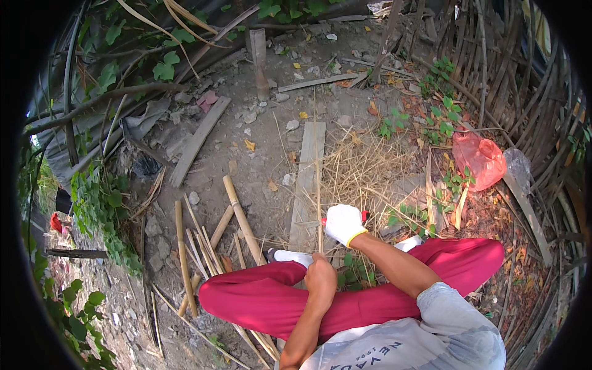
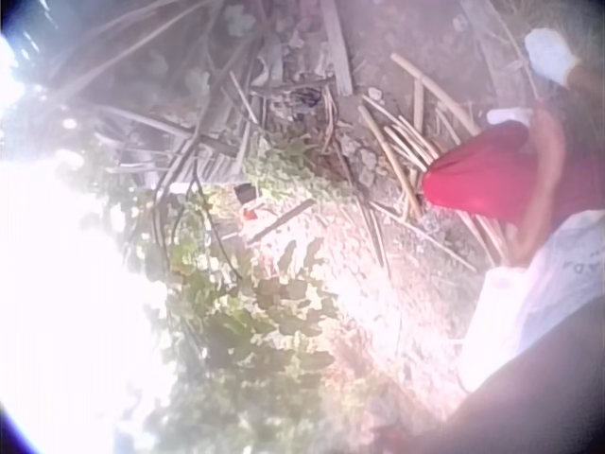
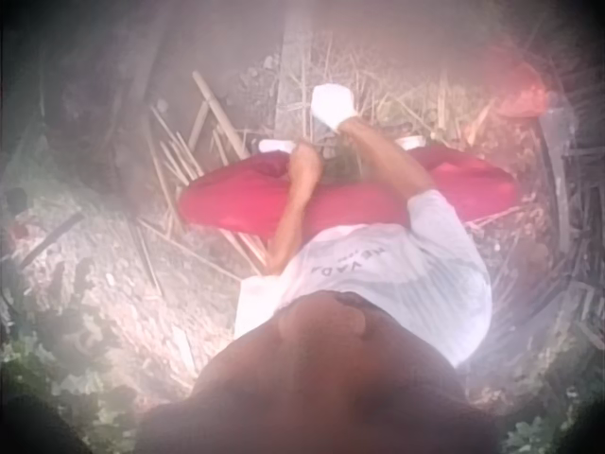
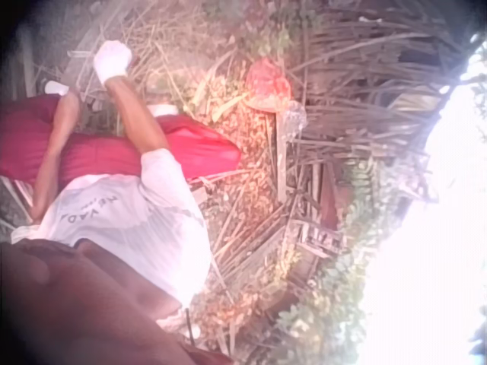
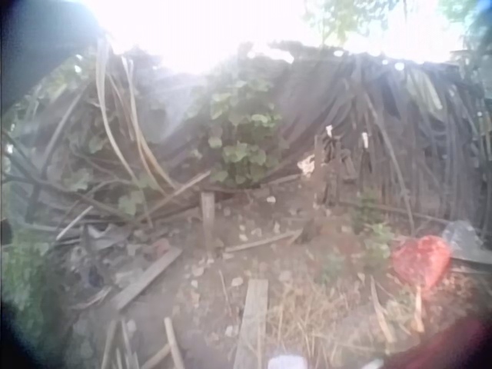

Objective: The person sits cross-legged on the ground and uses a knife to shave the surface of a long bamboo stick. They hold the stick with one hand and scrape along its length with the knife in the other hand, removing thin strips of bamboo.

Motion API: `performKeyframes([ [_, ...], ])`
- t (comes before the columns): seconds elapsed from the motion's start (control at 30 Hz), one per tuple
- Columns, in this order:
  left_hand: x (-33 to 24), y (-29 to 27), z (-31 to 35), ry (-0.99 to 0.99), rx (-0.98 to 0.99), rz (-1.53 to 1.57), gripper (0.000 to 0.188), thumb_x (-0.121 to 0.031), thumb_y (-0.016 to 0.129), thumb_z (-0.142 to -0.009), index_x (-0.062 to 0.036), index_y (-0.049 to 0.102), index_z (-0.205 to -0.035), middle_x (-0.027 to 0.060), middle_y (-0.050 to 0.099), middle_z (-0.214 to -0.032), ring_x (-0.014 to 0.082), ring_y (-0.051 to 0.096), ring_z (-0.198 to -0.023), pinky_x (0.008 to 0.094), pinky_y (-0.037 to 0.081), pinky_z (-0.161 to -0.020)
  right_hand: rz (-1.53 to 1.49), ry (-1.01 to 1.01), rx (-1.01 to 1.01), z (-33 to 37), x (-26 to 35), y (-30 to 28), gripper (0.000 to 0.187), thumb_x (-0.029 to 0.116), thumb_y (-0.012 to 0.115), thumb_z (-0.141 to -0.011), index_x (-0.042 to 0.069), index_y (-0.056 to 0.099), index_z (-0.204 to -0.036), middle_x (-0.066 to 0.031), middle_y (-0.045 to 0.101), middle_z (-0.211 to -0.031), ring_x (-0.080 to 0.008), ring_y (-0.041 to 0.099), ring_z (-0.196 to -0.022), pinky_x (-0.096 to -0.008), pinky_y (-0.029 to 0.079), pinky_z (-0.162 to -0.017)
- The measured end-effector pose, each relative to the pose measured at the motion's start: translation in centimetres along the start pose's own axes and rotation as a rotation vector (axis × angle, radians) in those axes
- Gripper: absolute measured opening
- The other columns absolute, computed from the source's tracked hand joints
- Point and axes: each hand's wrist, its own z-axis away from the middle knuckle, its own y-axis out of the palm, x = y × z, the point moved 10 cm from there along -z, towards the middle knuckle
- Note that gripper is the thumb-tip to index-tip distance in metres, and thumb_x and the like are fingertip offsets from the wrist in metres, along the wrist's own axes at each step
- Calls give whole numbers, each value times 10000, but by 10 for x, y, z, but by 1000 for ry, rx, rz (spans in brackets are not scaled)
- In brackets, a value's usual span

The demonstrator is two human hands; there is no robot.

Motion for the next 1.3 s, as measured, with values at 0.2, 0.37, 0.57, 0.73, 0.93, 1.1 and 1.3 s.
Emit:
performKeyframes([
  [0.2, 13, 12, -14, -9, 157, 334, 350, -208, 416, -1063, 64, 593, -933, 342, 665, -871, 508, 672, -860, 593, 492, -750, 46, -69, -18, -8, 4, -9, 273, 268, 644, -857, 31, 776, -894, -229, 741, -865, -372, 746, -820, -471, 580, -706],
  [0.37, 10, -1, 0, -68, 32, -88, 338, -195, 410, -1058, 55, 612, -955, 323, 671, -860, 513, 653, -817, 555, 502, -750, 32, -26, 21, -5, 6, -1, 269, 261, 637, -857, 37, 779, -899, -221, 744, -870, -370, 746, -817, -477, 579, -686],
  [0.57, 14, 15, -17, -1, 203, 324, 296, -212, 426, -1059, 41, 566, -1000, 265, 642, -744, 494, 625, -745, 514, 517, -723, 92, -45, -2, -14, 2, -3, 268, 248, 623, -879, 37, 782, -923, -220, 748, -892, -365, 750, -844, -484, 585, -717],
  [0.73, 22, 19, 57, 134, 133, 270, 376, -233, 397, -1076, 22, 607, -894, 251, 633, -780, 461, 634, -781, 504, 488, -723, 27, 303, -109, -47, -109, -68, 243, 244, 644, -871, 49, 783, -913, -213, 752, -903, -354, 751, -867, -456, 595, -746],
  [0.93, 16, -12, 43, -20, 87, 178, 334, -223, 452, -1064, 48, 632, -991, 248, 658, -785, 435, 668, -779, 487, 501, -703, -50, 211, -189, -12, -122, -100, 256, 285, 643, -793, 59, 757, -828, -197, 729, -828, -383, 723, -812, -464, 585, -763],
  [1.1, -2, -45, 50, 47, -110, 268, 327, -231, 503, -1058, 54, 658, -1023, 183, 635, -689, 305, 657, -651, 426, 482, -624, -185, 16, 2, 16, -64, -62, 347, 367, 593, -820, 53, 736, -782, -224, 706, -816, -423, 699, -822, -504, 567, -769],
  [1.3, 24, -27, 59, -60, -83, 459, 427, -290, 420, -1102, 21, 653, -924, 45, 527, -596, 134, 499, -547, 335, 399, -536, -181, -167, 159, 44, 9, -29, 313, 314, 597, -799, 40, 749, -789, -242, 706, -814, -432, 703, -826, -512, 572, -750],
])
